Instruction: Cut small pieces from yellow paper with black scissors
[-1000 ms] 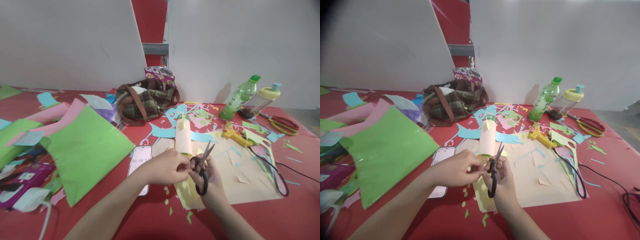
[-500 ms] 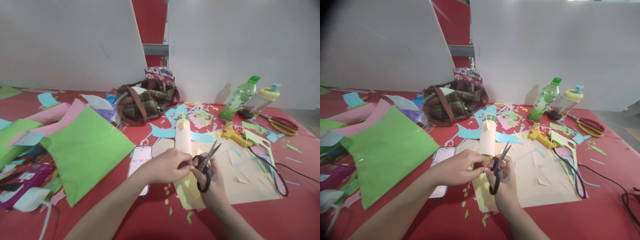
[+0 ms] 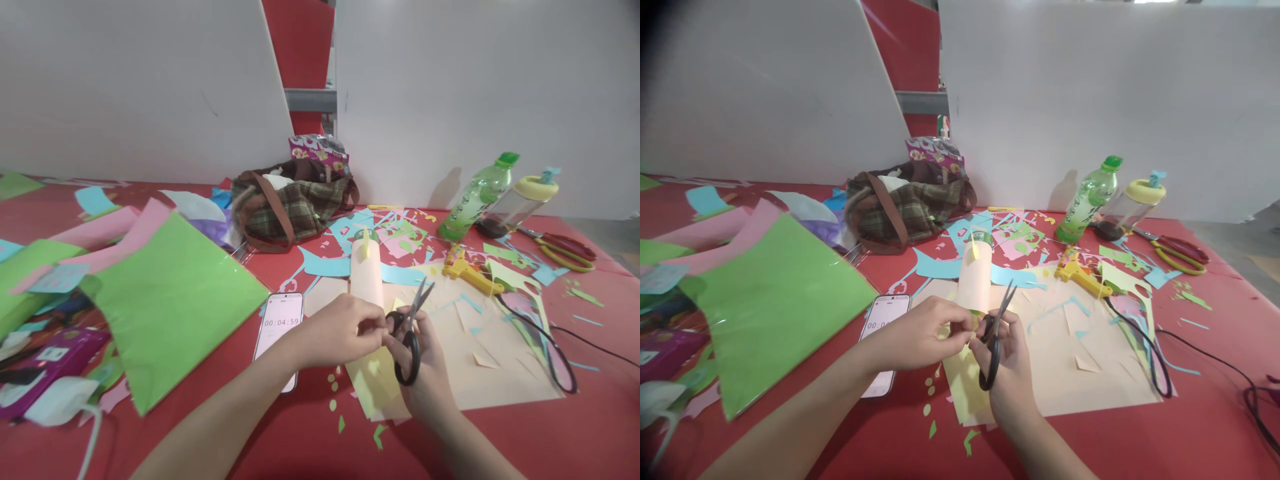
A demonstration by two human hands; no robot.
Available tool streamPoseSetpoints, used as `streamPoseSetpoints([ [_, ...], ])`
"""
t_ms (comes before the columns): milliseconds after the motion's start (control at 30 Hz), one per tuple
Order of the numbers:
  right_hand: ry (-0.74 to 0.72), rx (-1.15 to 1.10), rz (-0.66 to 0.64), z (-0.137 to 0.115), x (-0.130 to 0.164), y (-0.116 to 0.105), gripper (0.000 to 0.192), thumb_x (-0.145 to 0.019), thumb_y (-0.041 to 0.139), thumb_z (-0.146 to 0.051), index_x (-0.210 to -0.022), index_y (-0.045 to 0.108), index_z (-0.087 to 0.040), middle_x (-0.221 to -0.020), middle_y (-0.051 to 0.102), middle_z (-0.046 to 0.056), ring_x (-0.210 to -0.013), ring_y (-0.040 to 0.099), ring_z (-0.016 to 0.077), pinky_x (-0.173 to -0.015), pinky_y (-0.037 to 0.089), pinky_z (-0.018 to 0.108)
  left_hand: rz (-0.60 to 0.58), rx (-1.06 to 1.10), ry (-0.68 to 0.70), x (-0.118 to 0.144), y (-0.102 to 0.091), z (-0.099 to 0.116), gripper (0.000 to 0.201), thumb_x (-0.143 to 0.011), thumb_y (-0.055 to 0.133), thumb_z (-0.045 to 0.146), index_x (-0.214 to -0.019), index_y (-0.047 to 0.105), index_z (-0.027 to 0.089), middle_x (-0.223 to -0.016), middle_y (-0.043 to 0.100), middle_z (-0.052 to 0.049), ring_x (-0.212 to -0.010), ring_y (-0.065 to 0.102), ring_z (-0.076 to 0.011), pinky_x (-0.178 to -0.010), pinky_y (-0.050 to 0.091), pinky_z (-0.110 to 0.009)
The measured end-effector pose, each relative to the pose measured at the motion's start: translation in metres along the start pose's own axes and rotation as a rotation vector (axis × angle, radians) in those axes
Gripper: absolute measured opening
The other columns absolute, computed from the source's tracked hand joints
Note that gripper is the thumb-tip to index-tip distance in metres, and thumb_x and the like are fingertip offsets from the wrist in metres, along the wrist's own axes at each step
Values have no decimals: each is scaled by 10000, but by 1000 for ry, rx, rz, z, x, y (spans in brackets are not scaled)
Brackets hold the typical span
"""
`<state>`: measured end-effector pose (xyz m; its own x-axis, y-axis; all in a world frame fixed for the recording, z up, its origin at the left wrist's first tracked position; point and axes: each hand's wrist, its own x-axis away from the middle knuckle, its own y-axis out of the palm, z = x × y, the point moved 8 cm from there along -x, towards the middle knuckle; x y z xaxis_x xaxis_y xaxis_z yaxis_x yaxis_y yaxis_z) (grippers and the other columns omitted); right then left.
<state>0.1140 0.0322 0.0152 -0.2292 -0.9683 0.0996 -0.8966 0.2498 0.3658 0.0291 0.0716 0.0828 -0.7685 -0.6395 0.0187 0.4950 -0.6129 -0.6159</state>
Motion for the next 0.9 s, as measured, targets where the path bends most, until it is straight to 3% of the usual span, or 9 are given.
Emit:
streamPoseSetpoints([
  [333, 60, 30, -274, 5, 10, 26, 233, -669, 627, -241, -839, 468, -245, -666, 494, -28, -554, 444, 118, -501, 348, 234, 206, 157, -43, 3, -27, -2, 131, -704, 404, 125, -607, 486, 157, -617, 531, 33, -603, 481, -85, -596, 374, -186],
  [900, 63, -20, -295, 5, 9, 27, 214, -682, 631, -256, -798, 453, -230, -677, 469, -31, -551, 409, 91, -479, 320, 205, 260, 195, -102, 1, -20, -3, 128, -725, 426, 152, -626, 508, 150, -619, 539, 27, -610, 490, -84, -604, 374, -177],
])
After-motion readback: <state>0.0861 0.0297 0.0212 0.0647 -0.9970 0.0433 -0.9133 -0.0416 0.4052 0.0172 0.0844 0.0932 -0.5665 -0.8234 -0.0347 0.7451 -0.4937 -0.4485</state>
